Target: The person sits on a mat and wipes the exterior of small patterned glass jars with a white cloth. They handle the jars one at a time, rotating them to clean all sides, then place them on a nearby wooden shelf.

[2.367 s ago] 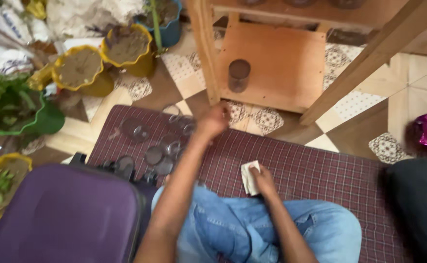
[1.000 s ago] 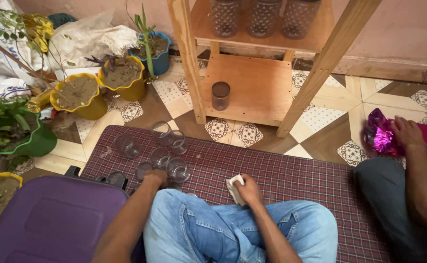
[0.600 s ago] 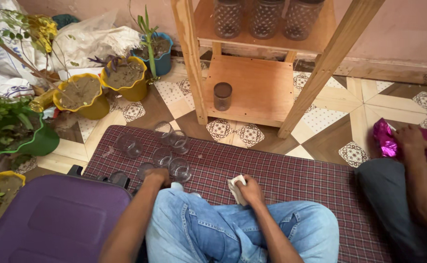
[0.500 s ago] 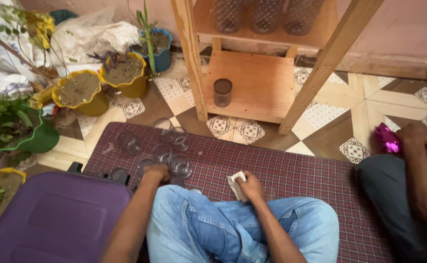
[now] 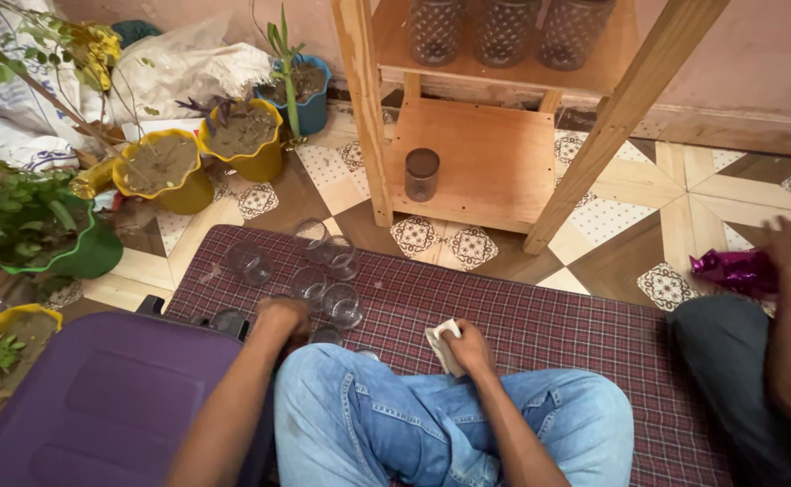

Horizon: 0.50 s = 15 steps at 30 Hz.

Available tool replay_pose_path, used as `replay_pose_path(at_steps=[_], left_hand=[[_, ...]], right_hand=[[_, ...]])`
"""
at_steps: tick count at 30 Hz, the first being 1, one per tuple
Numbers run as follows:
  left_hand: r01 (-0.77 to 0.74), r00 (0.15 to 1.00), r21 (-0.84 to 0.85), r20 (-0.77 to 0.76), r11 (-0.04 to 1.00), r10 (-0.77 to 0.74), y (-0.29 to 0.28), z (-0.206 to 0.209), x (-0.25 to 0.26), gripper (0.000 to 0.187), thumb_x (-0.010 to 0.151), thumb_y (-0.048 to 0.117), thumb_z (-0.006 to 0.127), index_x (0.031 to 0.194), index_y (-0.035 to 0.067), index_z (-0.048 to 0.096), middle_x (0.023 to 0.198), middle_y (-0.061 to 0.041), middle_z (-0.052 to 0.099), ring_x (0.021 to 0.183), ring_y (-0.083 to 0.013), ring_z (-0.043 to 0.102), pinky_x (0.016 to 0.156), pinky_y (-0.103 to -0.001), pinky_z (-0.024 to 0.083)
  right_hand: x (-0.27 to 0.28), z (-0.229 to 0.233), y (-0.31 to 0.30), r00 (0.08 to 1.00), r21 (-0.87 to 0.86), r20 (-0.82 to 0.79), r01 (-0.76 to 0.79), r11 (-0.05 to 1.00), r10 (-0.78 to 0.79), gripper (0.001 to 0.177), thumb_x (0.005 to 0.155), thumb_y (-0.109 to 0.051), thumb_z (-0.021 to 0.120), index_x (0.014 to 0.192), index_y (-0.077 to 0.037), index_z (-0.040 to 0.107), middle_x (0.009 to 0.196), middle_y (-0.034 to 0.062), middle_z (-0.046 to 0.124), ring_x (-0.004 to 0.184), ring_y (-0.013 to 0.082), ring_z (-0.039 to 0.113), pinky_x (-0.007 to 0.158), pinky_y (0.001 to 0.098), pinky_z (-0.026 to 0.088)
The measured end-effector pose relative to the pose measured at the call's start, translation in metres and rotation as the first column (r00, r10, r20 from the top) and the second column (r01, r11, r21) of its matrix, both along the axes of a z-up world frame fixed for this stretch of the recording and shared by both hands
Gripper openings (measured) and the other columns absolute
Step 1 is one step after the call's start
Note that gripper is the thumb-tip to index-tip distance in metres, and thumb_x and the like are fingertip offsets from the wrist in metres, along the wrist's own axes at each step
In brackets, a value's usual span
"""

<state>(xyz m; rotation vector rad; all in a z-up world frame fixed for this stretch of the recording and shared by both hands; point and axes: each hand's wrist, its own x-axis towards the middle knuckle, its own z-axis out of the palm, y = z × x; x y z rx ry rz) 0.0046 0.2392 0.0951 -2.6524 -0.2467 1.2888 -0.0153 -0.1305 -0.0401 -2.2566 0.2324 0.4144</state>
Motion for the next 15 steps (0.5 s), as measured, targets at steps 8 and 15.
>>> replay_pose_path(at_steps=[8, 15], left_hand=[[0.006, 0.948, -0.287, 0.307, 0.958, 0.086, 0.008, 0.048, -0.006, 0.041, 0.084, 0.029, 0.075, 0.119, 0.009, 0.074, 0.123, -0.015, 0.073, 0.115, -0.0288, 0.071, 0.098, -0.041, 0.055], [0.116, 0.905, -0.559, 0.401, 0.821, 0.145, -0.026, 0.001, 0.001, 0.030, 0.081, 0.034, 0.074, 0.105, 0.017, 0.082, 0.142, -0.010, 0.058, 0.130, -0.0345, 0.055, 0.108, -0.047, 0.041]], right_hand=[[0.002, -0.008, 0.001, 1.000, 0.003, -0.006, 0.015, 1.000, -0.015, 0.038, 0.085, -0.041, 0.068, 0.111, -0.015, 0.074, 0.104, 0.0145, 0.078, 0.097, 0.0326, 0.075, 0.085, 0.0451, 0.057], [0.004, -0.016, -0.001, 1.000, -0.002, -0.005, 0.017, 1.000, -0.017, 0.040, 0.085, -0.043, 0.068, 0.112, -0.014, 0.073, 0.106, 0.0148, 0.077, 0.097, 0.0331, 0.075, 0.086, 0.0454, 0.057]])
